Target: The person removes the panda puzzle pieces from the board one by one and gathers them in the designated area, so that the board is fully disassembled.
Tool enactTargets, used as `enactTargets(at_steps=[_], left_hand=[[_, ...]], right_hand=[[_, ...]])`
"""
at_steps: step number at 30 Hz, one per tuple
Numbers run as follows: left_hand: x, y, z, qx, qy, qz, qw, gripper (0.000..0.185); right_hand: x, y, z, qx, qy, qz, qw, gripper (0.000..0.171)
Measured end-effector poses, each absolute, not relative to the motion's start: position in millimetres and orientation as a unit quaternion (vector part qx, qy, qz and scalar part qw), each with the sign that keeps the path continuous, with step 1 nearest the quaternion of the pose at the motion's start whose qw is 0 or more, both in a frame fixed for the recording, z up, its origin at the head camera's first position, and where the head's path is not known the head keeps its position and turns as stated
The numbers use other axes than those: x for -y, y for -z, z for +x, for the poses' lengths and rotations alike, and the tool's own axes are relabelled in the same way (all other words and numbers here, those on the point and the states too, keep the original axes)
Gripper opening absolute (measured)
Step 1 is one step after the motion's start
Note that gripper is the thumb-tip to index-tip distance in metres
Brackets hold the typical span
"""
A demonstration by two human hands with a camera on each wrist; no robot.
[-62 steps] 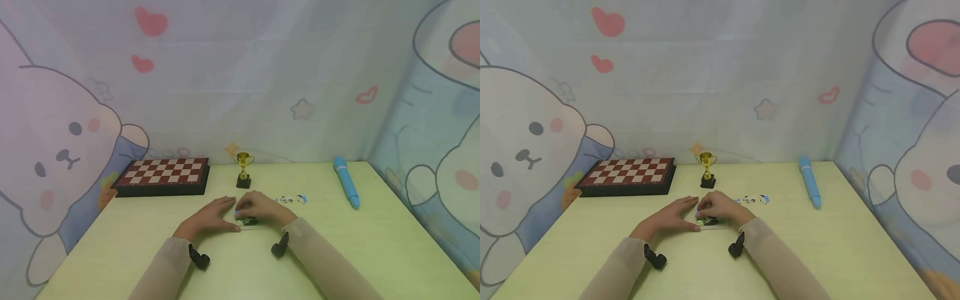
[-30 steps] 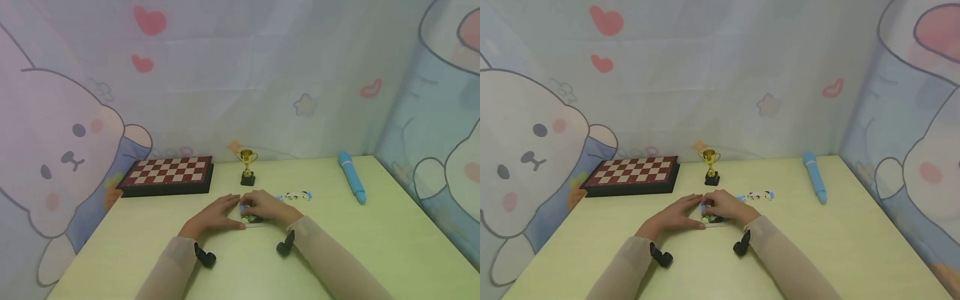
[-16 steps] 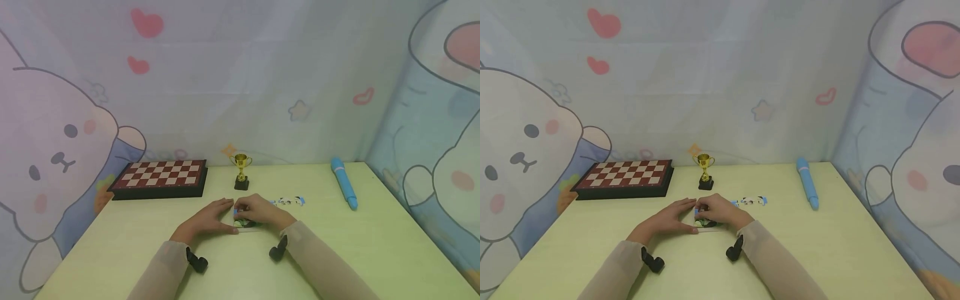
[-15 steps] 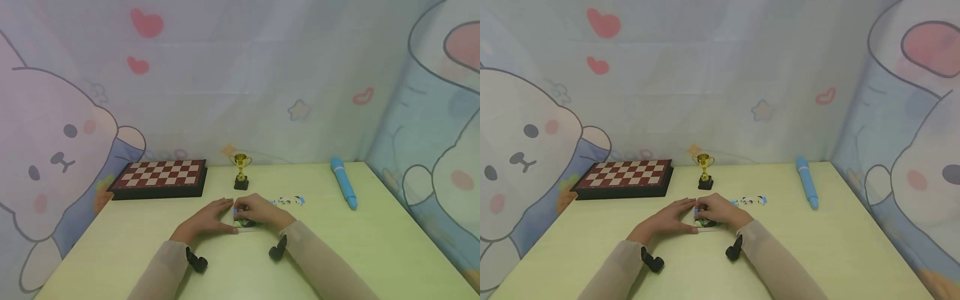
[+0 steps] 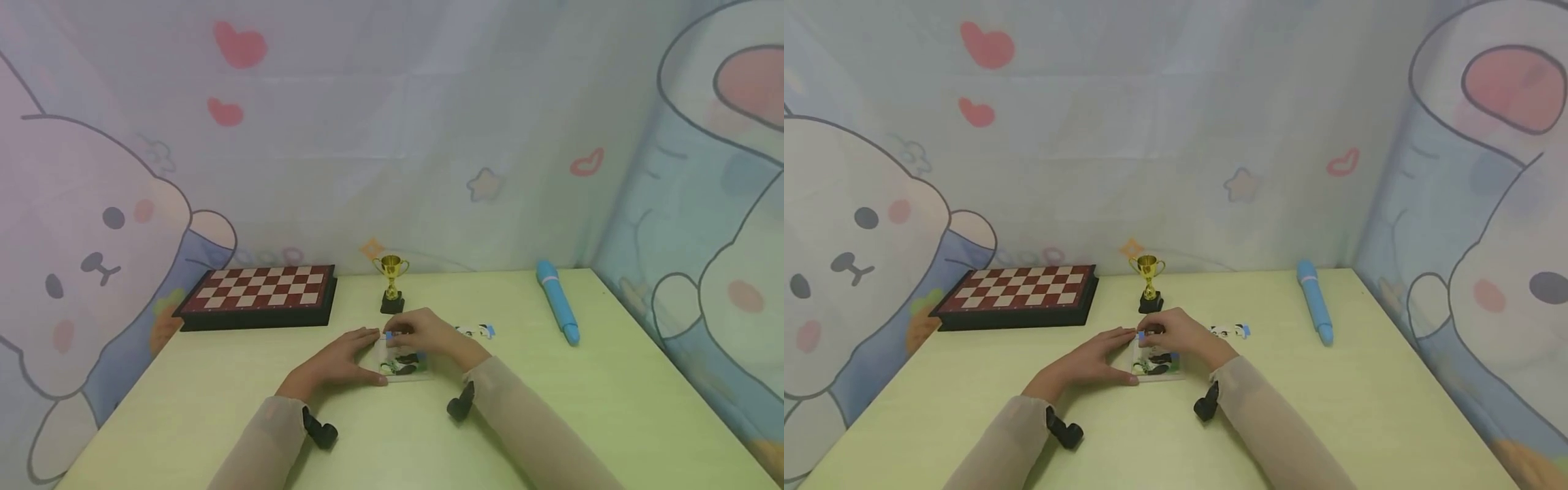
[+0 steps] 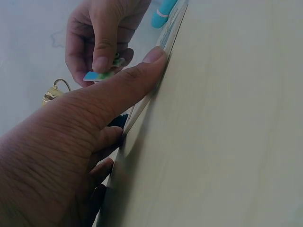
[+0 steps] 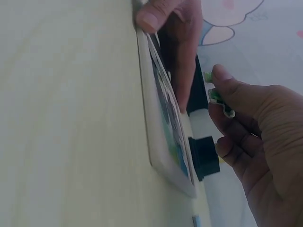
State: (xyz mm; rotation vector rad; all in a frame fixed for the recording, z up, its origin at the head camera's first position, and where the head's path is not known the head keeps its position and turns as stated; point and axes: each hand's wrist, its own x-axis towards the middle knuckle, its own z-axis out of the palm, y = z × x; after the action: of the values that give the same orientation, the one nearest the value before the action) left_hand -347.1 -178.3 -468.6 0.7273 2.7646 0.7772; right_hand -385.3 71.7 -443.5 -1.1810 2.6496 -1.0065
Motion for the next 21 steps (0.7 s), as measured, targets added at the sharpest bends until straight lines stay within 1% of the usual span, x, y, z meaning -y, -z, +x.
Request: enactTargets(at_steps=[6,14,17,21], left_hand=[[175.0,466.7,-346.3,-0.933,-0.248,0.246,0.081,0.106],[171.7,465.1,-344.7,-0.935,-0.245,0.243,0.081,0.106],[172.2,465.3,-344.7,-0.935,-0.245,0.244,0.084,0.106],[173.6,466.1,-345.4,-0.935,-0.243,0.243,0.081,0.106]], right_hand=[[-93.4,441.7,-390.2,-0.868,0.342,-0.361,0.014,0.025],[-135.5,451.6,-393.4,-0.872,0.375,-0.315,0.021,0.025],[-149.3,454.5,-391.6,-0.878,0.369,-0.304,0.014,0.020],[-161.8,458.1,-384.9,-0.880,0.364,-0.305,0.019,0.010]])
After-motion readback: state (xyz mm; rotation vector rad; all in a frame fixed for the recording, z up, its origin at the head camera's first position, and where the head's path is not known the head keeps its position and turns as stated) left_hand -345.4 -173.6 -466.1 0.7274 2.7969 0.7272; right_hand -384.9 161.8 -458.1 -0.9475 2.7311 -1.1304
